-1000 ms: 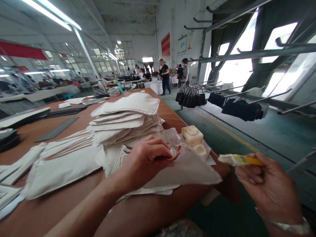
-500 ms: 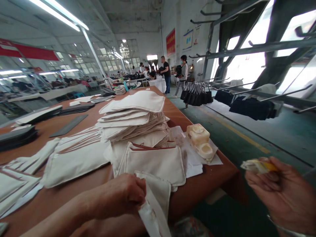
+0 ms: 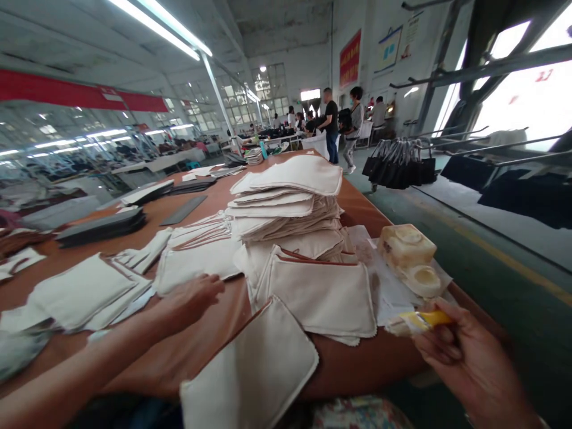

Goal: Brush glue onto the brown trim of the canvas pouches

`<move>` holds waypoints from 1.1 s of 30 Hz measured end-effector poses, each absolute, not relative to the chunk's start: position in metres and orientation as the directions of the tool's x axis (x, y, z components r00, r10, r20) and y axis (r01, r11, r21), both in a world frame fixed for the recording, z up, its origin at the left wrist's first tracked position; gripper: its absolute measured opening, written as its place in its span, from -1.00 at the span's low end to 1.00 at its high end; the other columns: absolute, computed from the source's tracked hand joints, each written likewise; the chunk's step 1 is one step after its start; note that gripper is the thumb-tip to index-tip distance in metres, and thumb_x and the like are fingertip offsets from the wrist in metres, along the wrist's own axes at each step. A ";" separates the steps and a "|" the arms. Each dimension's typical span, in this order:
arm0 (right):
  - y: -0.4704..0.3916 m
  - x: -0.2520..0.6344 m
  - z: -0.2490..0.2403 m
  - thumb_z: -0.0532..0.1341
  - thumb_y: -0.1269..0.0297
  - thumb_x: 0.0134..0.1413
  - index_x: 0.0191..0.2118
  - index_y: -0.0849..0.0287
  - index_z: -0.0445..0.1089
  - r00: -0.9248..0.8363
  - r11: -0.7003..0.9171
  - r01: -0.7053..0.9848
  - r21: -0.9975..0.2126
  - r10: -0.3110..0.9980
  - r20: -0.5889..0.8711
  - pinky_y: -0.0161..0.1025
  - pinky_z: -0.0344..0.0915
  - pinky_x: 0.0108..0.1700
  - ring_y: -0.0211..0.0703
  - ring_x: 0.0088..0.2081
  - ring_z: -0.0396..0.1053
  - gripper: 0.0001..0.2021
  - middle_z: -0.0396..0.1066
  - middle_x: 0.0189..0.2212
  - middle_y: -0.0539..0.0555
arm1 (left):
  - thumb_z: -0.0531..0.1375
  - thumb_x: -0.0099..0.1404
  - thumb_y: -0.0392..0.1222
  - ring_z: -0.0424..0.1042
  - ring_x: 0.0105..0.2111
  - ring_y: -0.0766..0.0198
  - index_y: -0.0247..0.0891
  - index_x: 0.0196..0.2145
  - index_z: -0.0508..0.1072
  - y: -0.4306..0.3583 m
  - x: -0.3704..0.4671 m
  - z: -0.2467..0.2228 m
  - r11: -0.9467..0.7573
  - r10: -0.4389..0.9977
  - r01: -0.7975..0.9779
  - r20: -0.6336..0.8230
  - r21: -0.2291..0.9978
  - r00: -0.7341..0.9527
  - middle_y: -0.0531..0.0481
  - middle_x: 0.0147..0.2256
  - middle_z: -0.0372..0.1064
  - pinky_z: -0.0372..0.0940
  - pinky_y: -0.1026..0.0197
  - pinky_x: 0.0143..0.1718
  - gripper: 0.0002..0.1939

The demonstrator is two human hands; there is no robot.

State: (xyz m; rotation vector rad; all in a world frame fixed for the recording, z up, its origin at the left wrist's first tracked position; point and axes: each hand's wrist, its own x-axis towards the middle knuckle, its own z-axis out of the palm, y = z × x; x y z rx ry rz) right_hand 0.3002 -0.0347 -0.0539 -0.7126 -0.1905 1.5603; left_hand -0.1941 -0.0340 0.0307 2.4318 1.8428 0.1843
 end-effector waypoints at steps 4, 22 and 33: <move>-0.037 0.283 -0.061 0.45 0.33 0.02 -0.45 0.20 0.30 -0.054 -0.237 -0.860 -0.452 0.923 -0.381 -0.47 0.09 -0.71 -0.45 -0.71 -0.03 -0.72 0.02 -0.64 -0.16 | 0.14 0.30 -0.13 0.40 -0.34 0.17 -0.19 -0.31 0.50 -0.039 -0.163 -0.013 -0.071 0.983 0.925 -0.133 0.373 0.129 -0.01 -0.34 0.45 0.22 0.23 -0.27 -0.84; -0.028 0.242 -0.039 0.52 0.13 -0.03 -0.39 0.20 0.39 0.128 -0.014 -0.627 -0.779 0.984 -0.121 -0.53 0.02 -0.66 -0.43 -0.64 0.01 -0.65 0.13 -0.62 -0.11 | 0.26 0.21 0.04 0.30 -0.46 0.27 -0.22 -0.43 0.39 -0.069 -0.049 -0.049 0.079 0.983 0.744 0.071 0.663 -0.167 0.08 -0.49 0.34 0.13 0.28 -0.42 -0.72; -0.020 0.235 -0.033 0.45 0.01 0.11 -0.37 0.20 0.40 0.133 0.108 -0.479 -0.871 0.990 0.049 -0.45 0.01 -0.61 -0.37 -0.59 0.02 -0.64 0.15 -0.60 -0.09 | 0.22 0.30 0.08 0.39 -0.28 0.19 -0.28 -0.16 0.61 -0.058 -0.019 -0.014 0.158 0.958 0.427 -0.243 0.891 0.152 -0.02 -0.30 0.46 0.21 0.26 -0.28 -0.62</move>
